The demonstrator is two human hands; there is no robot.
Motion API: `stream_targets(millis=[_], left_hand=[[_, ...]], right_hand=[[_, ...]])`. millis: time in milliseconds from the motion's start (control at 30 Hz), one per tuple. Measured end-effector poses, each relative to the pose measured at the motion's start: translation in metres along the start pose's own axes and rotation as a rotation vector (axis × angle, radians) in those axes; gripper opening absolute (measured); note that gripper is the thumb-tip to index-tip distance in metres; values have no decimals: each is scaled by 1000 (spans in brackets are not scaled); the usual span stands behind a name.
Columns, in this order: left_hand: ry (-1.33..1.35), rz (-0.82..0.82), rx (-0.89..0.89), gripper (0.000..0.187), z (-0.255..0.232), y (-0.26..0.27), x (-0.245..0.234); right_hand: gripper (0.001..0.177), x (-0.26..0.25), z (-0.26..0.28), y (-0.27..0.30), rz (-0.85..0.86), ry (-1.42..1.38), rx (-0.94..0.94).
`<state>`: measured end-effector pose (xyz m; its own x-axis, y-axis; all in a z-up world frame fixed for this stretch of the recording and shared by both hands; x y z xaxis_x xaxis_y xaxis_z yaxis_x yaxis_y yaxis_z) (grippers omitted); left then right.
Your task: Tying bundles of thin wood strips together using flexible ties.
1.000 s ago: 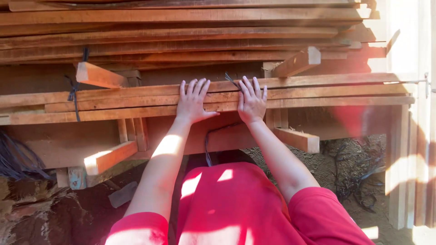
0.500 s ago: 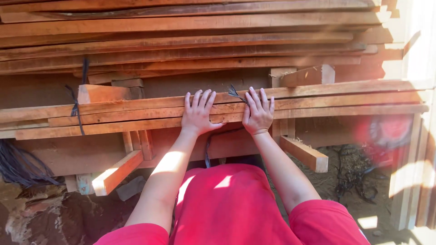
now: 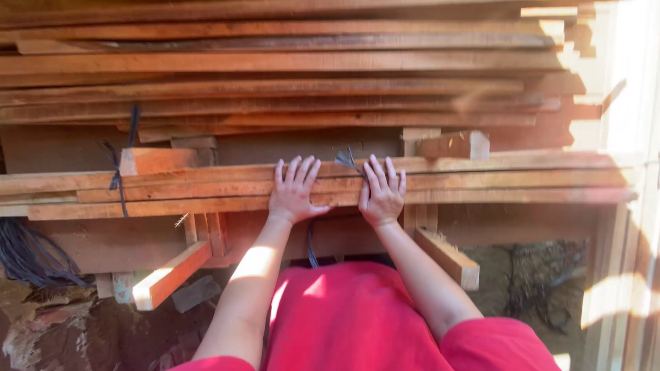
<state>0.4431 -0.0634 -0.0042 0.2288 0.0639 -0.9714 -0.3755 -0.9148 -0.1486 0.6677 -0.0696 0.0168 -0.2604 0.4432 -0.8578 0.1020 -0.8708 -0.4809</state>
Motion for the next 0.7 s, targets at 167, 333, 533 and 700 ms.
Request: stream_targets(millis=[167,333,533,700], left_hand=[[-3,-12,-2,127,-1,-1,0],[-19,-21,5,127,1,-4,0],[1,-29,14,125,1,2,6],[-14,-79,11,127,-1,0,0]], right_hand=[[42,4,-1,3,-10,-12,26],[43,4,-1,-1,-13,-13,28],[40,4,-1,4,-26,4,32],[14,1,-2,7,-47,-66,1]])
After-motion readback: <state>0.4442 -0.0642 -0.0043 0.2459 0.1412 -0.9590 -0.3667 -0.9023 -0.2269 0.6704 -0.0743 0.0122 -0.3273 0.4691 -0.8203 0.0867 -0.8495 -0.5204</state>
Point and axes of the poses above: each hand's wrist, its own y-axis away from the middle knuckle, its own x-axis out of the palm, z = x × y, the point moved 4 cm from there along -y, towards the middle knuckle, and after that the axes turned 4 degrees about -z, right-handed, at the moved point
